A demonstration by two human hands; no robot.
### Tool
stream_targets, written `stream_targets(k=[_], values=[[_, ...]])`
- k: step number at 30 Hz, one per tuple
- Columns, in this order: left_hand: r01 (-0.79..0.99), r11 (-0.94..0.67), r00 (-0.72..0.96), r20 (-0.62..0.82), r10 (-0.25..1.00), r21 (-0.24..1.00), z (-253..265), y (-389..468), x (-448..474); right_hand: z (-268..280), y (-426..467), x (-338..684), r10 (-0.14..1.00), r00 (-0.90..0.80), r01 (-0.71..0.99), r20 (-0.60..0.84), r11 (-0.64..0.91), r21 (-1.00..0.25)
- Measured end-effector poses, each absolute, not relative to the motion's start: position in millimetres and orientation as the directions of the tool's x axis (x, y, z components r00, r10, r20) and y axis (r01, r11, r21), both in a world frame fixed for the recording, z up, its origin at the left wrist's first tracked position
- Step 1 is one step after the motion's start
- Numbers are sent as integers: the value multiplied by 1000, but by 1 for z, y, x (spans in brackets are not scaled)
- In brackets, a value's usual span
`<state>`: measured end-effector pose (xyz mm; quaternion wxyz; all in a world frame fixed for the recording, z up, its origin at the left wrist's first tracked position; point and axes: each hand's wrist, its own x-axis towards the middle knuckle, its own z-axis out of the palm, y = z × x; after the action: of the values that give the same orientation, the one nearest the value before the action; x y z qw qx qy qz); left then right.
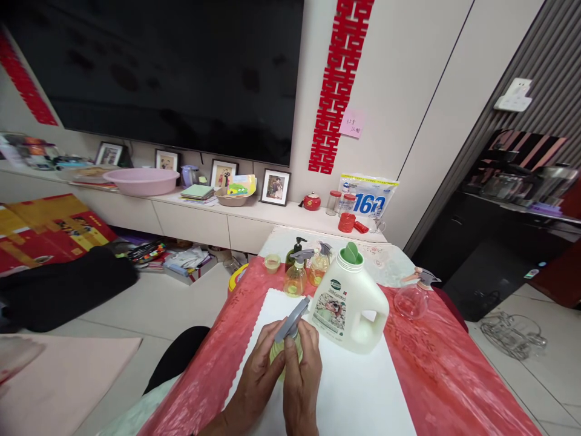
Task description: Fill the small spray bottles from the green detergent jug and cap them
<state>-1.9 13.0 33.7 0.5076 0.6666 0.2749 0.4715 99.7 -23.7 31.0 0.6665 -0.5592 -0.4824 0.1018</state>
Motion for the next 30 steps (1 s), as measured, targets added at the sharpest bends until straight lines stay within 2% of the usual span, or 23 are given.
stream_targets(k=[7,14,22,26,30], values=[[-107,-300,407,317,857,948,35,13,-2,17,-15,101,656,610,293,445,335,-896],[-103,-283,416,300,859,954,39,12,-2,20,-20,98,692,521,341,499,367,-865],[-72,-282,373,288,882,957,26,14,-4,0,-11,91,594,686,268,419,329,-905],[-55,-277,385,276,881,959,29,14,-4,8,-14,89,628,625,295,464,360,-885],[-51,-291,362,289,886,956,25,14,-2,8,-17,93,643,620,292,450,343,-893]])
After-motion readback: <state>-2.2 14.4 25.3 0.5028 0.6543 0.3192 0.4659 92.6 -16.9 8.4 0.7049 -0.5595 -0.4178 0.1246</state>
